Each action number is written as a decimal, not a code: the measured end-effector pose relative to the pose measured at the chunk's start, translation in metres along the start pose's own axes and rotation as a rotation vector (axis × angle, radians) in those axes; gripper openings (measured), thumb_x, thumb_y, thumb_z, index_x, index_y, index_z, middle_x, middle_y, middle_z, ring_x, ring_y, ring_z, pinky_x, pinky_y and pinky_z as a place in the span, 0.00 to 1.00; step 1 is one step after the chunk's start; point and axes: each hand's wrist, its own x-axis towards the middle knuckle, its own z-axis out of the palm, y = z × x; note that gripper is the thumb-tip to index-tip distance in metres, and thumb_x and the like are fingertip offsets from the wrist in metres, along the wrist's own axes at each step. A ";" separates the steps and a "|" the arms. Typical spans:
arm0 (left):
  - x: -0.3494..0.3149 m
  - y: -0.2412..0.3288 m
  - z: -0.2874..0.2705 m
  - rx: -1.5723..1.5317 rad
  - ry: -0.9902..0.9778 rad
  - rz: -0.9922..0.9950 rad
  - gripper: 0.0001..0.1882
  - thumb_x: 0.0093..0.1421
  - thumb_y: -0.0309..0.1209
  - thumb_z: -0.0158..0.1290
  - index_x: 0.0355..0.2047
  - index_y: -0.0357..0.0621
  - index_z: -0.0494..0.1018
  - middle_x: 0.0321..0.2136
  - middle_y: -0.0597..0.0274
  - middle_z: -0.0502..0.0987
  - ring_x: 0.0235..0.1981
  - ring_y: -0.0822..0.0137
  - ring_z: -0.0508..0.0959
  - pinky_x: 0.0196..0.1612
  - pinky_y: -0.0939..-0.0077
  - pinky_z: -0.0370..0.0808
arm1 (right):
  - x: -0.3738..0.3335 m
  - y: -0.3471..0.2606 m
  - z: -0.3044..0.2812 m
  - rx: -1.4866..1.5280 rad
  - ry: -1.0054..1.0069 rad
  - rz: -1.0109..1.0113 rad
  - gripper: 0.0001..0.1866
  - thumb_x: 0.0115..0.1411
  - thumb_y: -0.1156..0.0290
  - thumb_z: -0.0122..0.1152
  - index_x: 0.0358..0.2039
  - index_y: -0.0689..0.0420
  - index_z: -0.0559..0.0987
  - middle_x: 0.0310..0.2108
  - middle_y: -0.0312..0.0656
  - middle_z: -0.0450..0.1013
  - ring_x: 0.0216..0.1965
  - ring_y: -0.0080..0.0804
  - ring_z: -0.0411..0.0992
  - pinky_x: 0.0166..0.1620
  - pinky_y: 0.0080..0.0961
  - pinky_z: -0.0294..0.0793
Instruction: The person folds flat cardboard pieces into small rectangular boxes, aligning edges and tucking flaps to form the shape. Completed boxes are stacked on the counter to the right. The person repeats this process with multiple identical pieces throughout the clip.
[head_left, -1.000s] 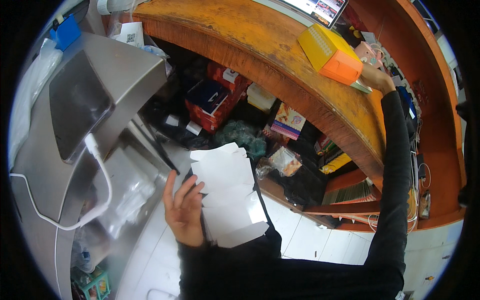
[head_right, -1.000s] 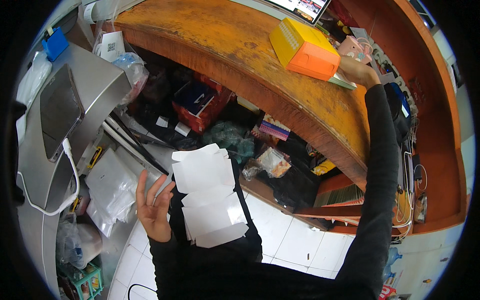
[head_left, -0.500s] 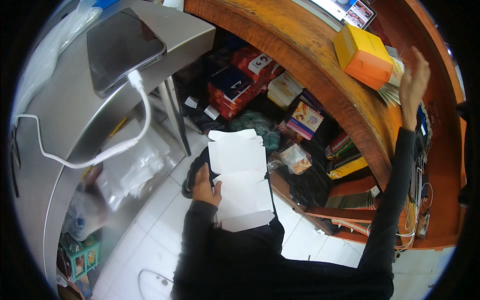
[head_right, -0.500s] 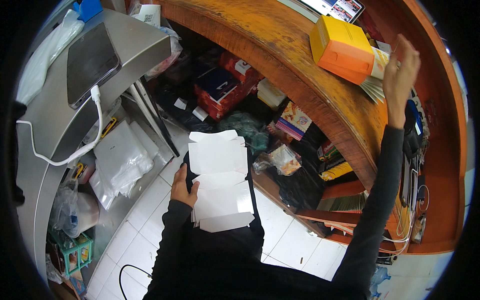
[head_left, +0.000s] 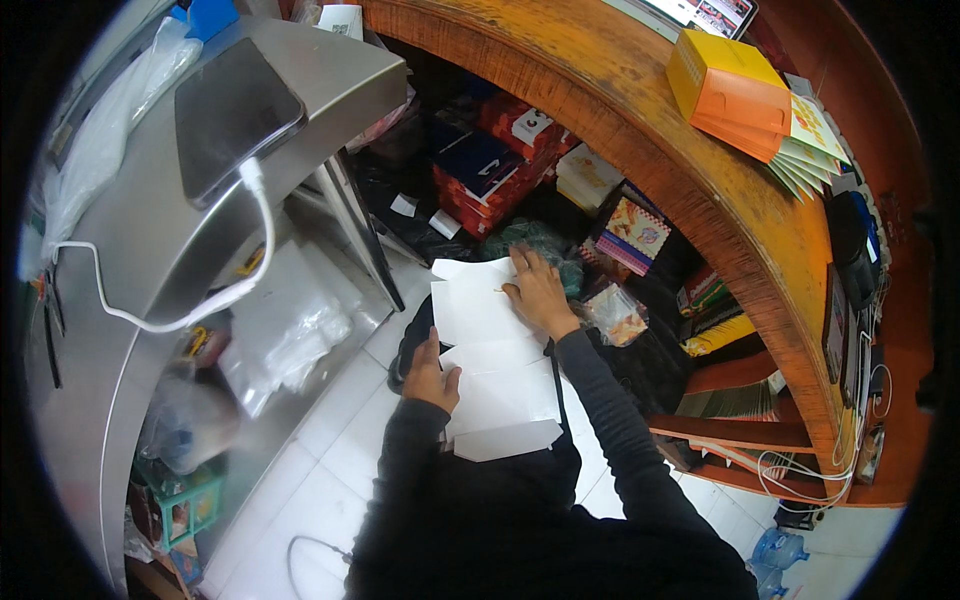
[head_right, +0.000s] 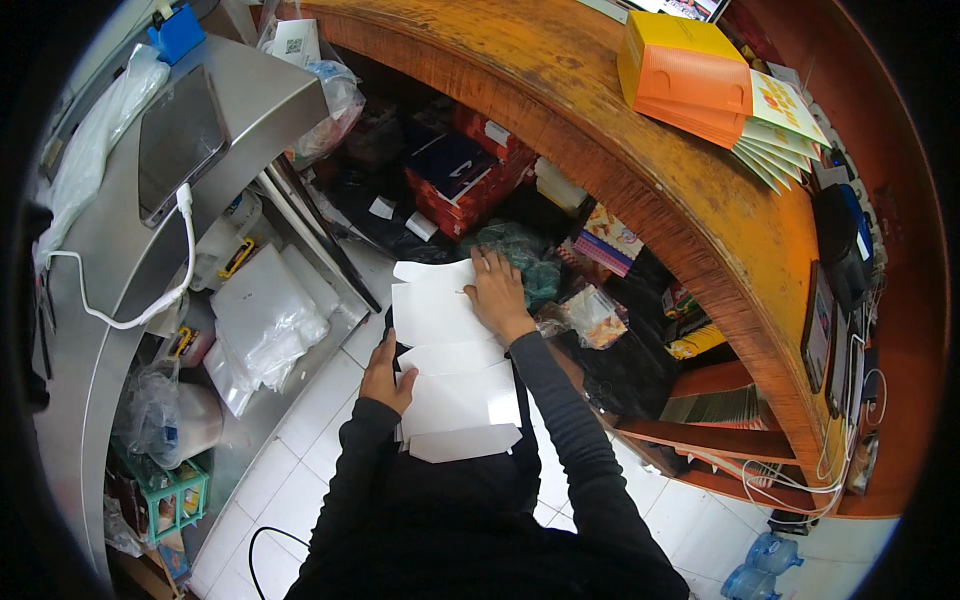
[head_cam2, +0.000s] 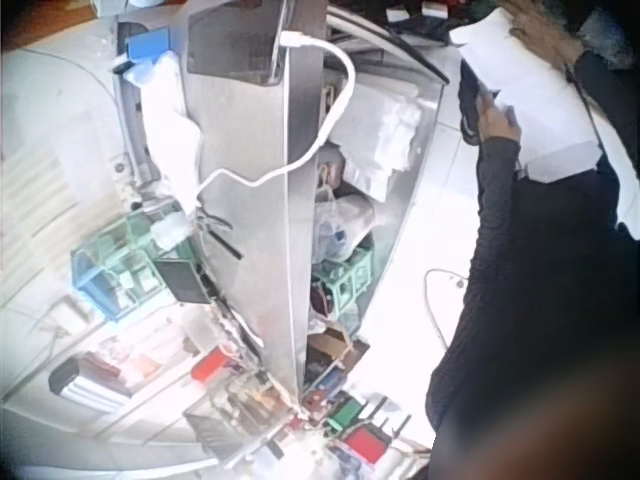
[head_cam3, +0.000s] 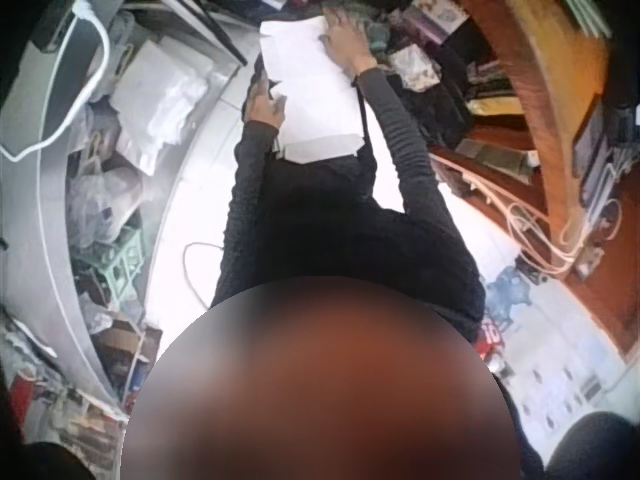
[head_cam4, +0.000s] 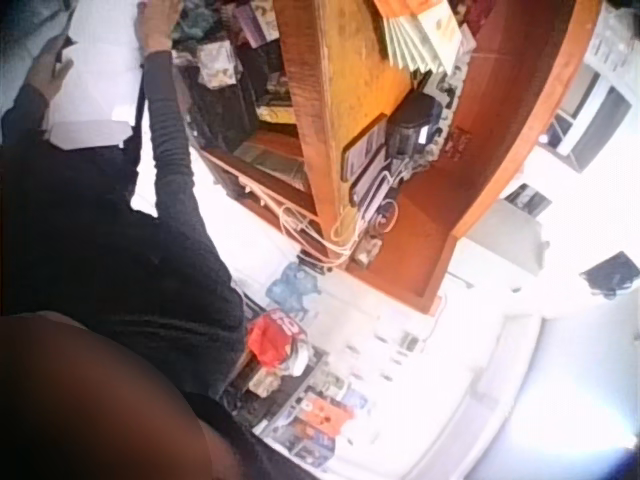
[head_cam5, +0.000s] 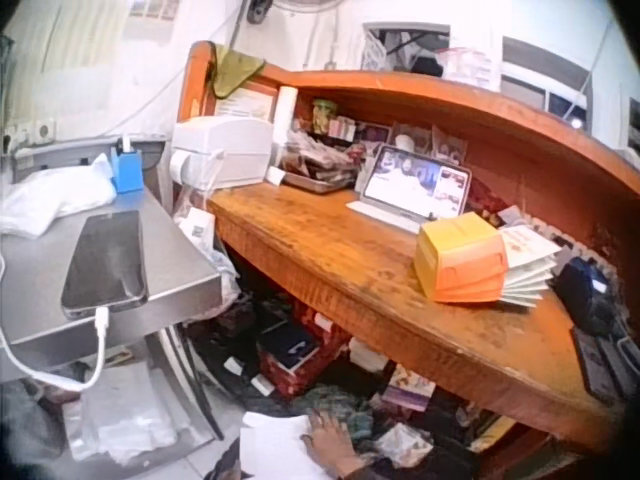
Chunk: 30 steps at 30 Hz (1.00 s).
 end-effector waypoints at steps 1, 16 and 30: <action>0.001 0.000 0.001 -0.001 -0.004 -0.010 0.39 0.55 0.28 0.58 0.64 0.30 0.54 0.53 0.36 0.68 0.54 0.41 0.70 0.58 0.60 0.67 | -0.002 0.004 0.004 0.046 -0.061 0.046 0.31 0.53 0.69 0.65 0.58 0.58 0.69 0.58 0.51 0.65 0.60 0.51 0.62 0.58 0.45 0.63; 0.017 0.041 -0.016 -0.381 0.310 0.065 0.36 0.58 0.25 0.57 0.65 0.39 0.55 0.54 0.40 0.68 0.54 0.50 0.72 0.54 0.65 0.71 | -0.037 -0.013 -0.053 0.767 0.277 0.065 0.03 0.62 0.76 0.54 0.35 0.61 0.72 0.32 0.49 0.76 0.35 0.43 0.77 0.42 0.30 0.74; 0.003 0.106 -0.037 -0.213 0.330 0.496 0.20 0.51 0.14 0.57 0.44 0.44 0.81 0.33 0.59 0.78 0.29 0.67 0.80 0.33 0.79 0.76 | -0.093 -0.089 -0.098 0.748 0.375 0.012 0.12 0.54 0.76 0.65 0.39 0.61 0.74 0.37 0.43 0.70 0.36 0.33 0.72 0.40 0.25 0.69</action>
